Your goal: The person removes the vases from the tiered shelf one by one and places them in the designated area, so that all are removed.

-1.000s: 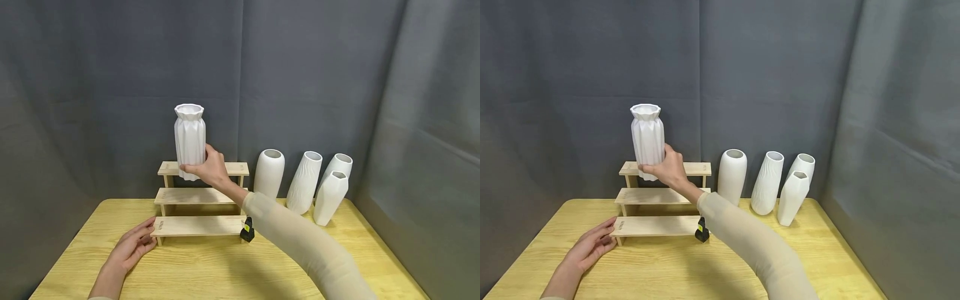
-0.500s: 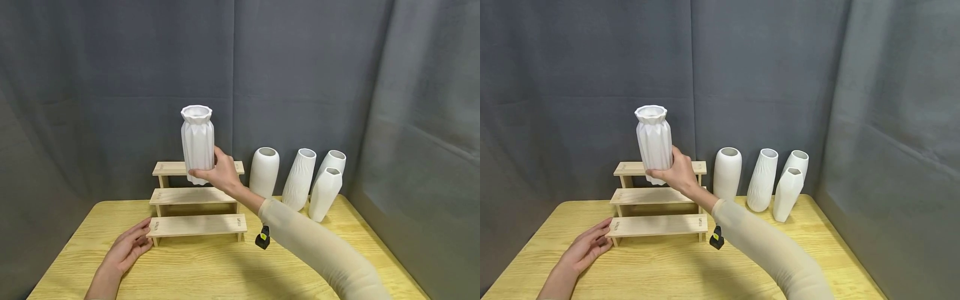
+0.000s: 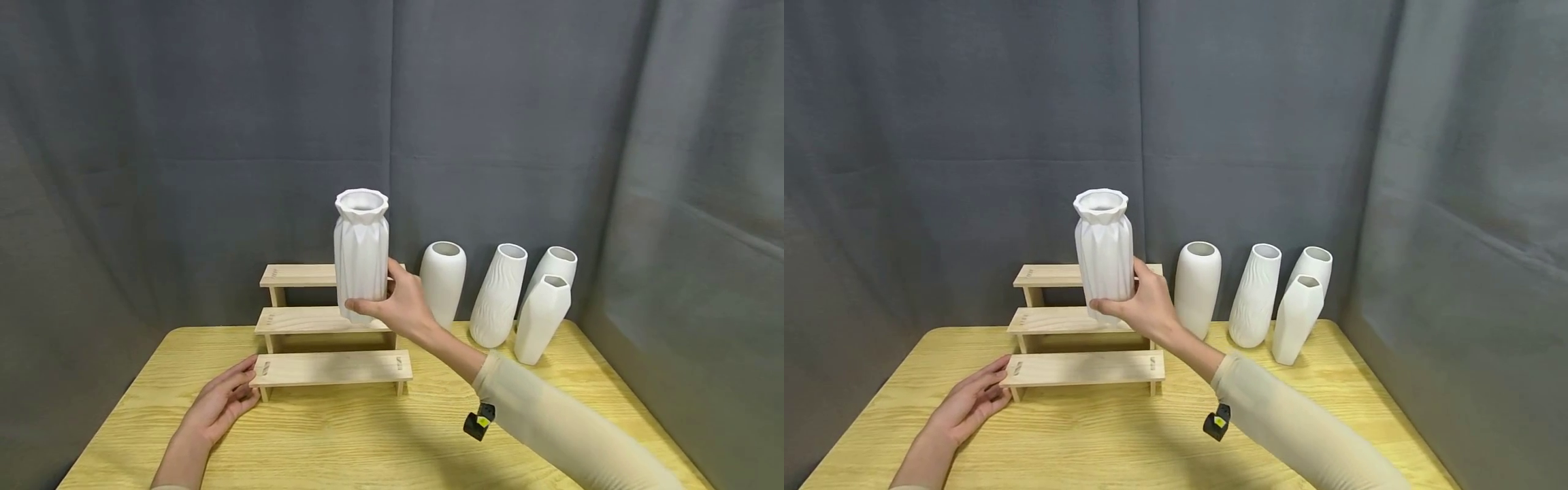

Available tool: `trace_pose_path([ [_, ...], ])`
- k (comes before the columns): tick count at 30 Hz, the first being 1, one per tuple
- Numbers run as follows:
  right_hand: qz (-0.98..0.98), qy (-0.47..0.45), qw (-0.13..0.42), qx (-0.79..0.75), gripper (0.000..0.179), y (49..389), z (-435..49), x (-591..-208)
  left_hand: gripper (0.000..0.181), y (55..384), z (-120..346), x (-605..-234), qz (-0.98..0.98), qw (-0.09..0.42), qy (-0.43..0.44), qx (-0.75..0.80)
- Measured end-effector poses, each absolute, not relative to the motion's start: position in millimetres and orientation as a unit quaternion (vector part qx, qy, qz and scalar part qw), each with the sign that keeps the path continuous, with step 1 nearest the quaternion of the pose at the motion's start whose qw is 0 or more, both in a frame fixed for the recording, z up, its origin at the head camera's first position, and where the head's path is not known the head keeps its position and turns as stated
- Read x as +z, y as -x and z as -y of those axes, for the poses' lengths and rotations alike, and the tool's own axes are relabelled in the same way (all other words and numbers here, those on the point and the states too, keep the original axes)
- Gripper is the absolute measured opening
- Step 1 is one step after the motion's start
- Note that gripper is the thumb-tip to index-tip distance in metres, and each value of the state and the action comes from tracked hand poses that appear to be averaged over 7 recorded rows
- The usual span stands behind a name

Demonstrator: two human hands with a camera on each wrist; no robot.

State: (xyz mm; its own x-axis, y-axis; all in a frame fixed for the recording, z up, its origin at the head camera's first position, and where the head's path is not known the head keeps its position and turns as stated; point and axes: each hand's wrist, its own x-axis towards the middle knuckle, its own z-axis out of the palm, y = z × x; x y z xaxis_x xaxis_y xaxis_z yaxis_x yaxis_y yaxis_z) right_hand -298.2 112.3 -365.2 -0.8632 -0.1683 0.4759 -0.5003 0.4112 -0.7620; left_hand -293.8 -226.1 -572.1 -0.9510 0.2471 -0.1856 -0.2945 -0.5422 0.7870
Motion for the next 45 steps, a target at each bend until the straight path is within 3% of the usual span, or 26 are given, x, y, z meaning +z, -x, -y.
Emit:
trace_pose_path([
  [11, 0.816, -0.191, 0.157, 0.522, 0.066, 267, -148, -375, 0.055, 296, 225, -570, -0.442, 0.159, 0.034, 0.882],
  [18, 0.818, -0.17, 0.161, 0.526, 0.067, 257, -170, -390, 0.042, 296, 227, -571, -0.428, 0.16, 0.025, 0.889],
  [26, 0.821, -0.147, 0.146, 0.532, 0.068, 246, -192, -405, 0.041, 293, 233, -575, -0.428, 0.15, 0.023, 0.891],
  [34, 0.826, -0.137, 0.176, 0.517, 0.066, 240, -214, -423, 0.053, 293, 237, -574, -0.433, 0.149, 0.031, 0.888],
  [45, 0.844, -0.105, 0.202, 0.486, 0.06, 225, -228, -428, 0.051, 294, 240, -573, -0.44, 0.146, 0.02, 0.886],
])
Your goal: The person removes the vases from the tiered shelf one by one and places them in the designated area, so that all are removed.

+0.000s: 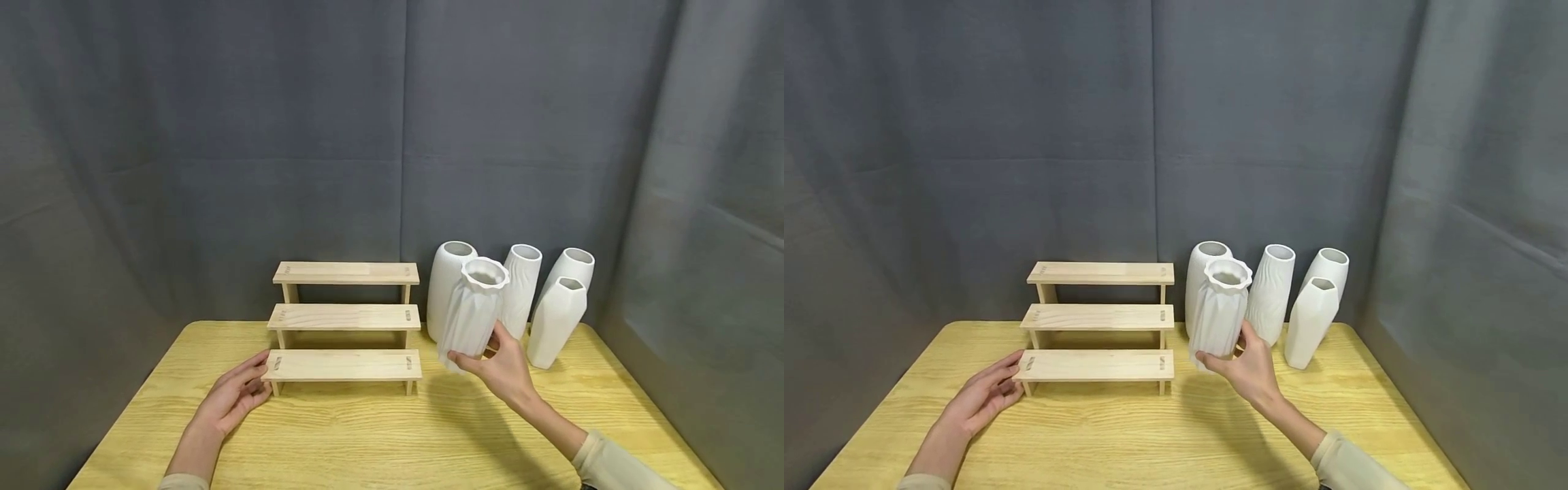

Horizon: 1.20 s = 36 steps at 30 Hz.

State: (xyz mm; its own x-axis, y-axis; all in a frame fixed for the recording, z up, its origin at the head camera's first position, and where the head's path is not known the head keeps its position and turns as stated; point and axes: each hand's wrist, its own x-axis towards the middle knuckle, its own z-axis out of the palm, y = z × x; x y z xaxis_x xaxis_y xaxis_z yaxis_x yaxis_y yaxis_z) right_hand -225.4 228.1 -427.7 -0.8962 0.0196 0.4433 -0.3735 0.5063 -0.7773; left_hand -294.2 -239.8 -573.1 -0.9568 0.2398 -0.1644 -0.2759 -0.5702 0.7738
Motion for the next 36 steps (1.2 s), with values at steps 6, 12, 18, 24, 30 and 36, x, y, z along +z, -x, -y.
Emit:
trace_pose_path([
  [6, 0.853, -0.081, 0.19, 0.479, 0.067, 246, -251, -460, 0.053, 295, 240, -572, -0.43, 0.143, 0.024, 0.891],
  [12, 0.856, -0.081, 0.193, 0.473, 0.07, 254, -261, -472, 0.052, 295, 237, -570, -0.428, 0.142, 0.038, 0.892],
  [18, 0.877, -0.076, 0.199, 0.431, 0.075, 263, -268, -482, 0.051, 295, 236, -570, -0.435, 0.141, 0.044, 0.888],
  [24, 0.897, -0.046, 0.195, 0.395, 0.086, 270, -278, -495, 0.048, 295, 236, -572, -0.426, 0.143, 0.048, 0.892],
  [30, 0.903, -0.025, 0.183, 0.388, 0.093, 276, -287, -503, 0.044, 295, 236, -573, -0.423, 0.141, 0.051, 0.894],
  [36, 0.905, -0.009, 0.174, 0.389, 0.094, 281, -293, -508, 0.047, 296, 237, -572, -0.419, 0.137, 0.055, 0.896],
])
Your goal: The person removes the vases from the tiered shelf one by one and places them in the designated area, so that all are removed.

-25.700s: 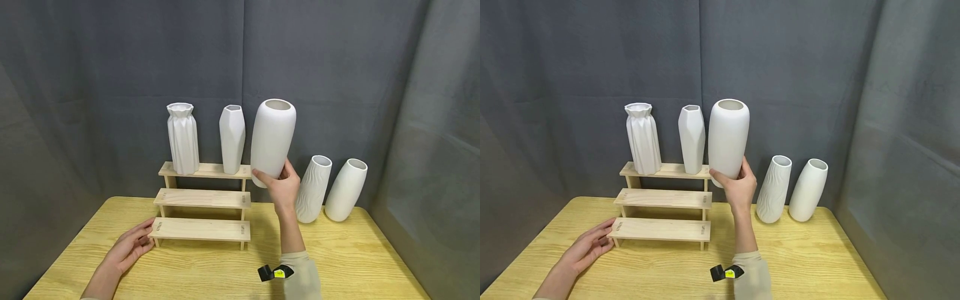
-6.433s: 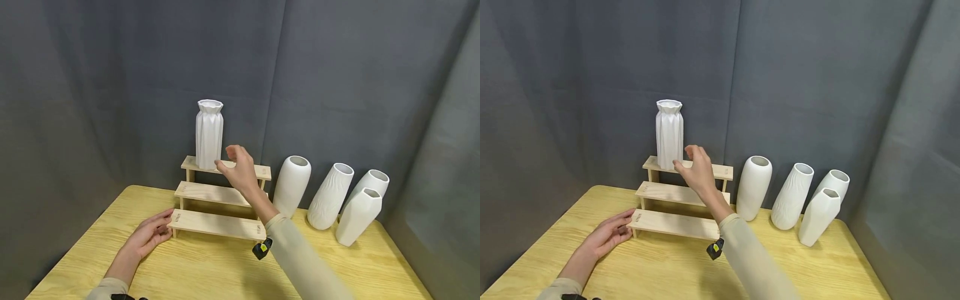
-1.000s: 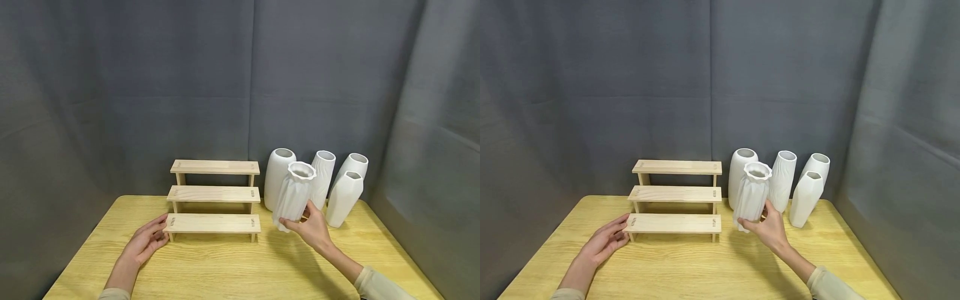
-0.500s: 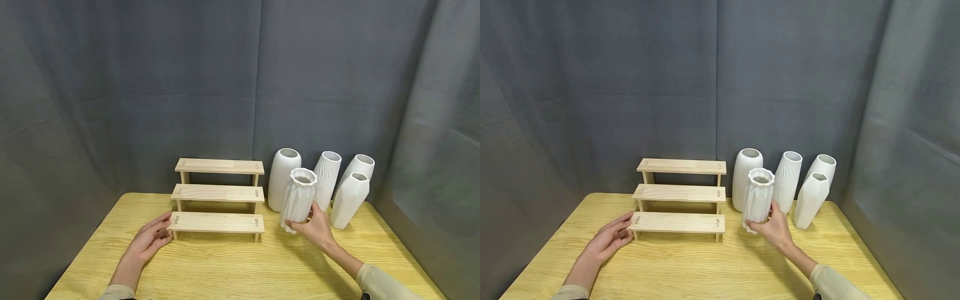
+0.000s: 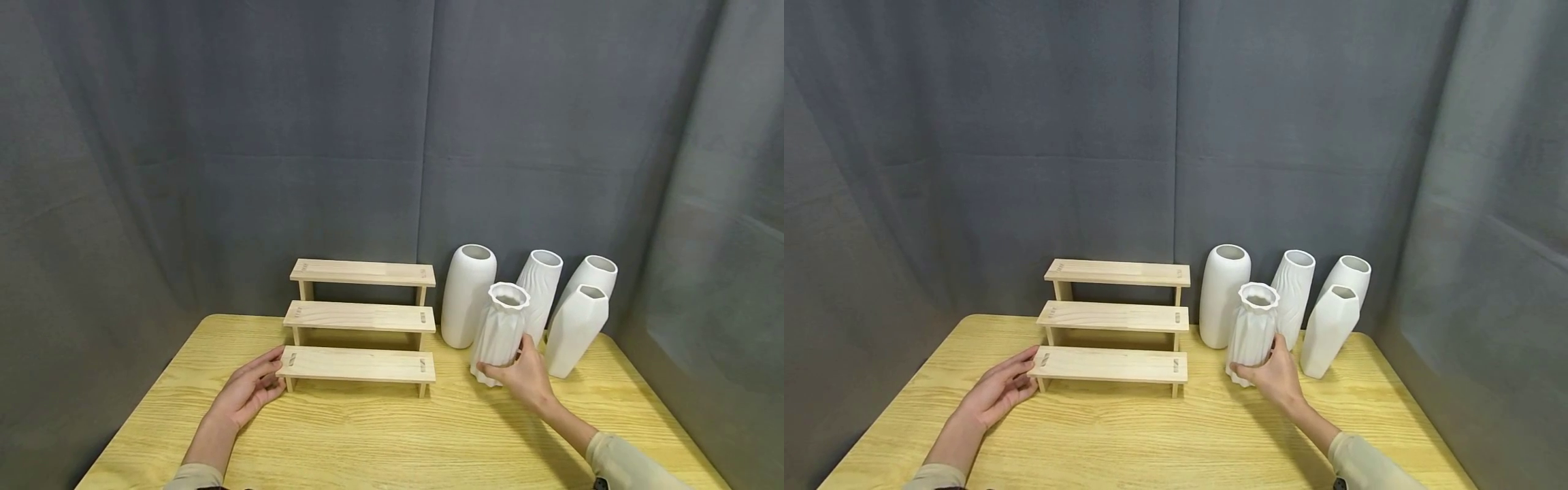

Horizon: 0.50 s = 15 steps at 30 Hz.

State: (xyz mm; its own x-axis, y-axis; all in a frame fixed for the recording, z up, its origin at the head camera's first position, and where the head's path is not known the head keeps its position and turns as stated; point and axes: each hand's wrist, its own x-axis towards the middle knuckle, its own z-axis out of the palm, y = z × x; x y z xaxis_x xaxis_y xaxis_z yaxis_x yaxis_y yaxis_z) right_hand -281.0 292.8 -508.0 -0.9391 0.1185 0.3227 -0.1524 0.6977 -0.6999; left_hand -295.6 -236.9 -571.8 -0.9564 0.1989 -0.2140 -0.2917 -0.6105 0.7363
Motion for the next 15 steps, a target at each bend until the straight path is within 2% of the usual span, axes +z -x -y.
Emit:
trace_pose_path([
  [15, 0.908, 0.012, 0.177, 0.379, 0.089, 284.7, -300.7, -510.6, 0.049, 295.3, 237.8, -570.1, -0.423, 0.138, 0.056, 0.894],
])
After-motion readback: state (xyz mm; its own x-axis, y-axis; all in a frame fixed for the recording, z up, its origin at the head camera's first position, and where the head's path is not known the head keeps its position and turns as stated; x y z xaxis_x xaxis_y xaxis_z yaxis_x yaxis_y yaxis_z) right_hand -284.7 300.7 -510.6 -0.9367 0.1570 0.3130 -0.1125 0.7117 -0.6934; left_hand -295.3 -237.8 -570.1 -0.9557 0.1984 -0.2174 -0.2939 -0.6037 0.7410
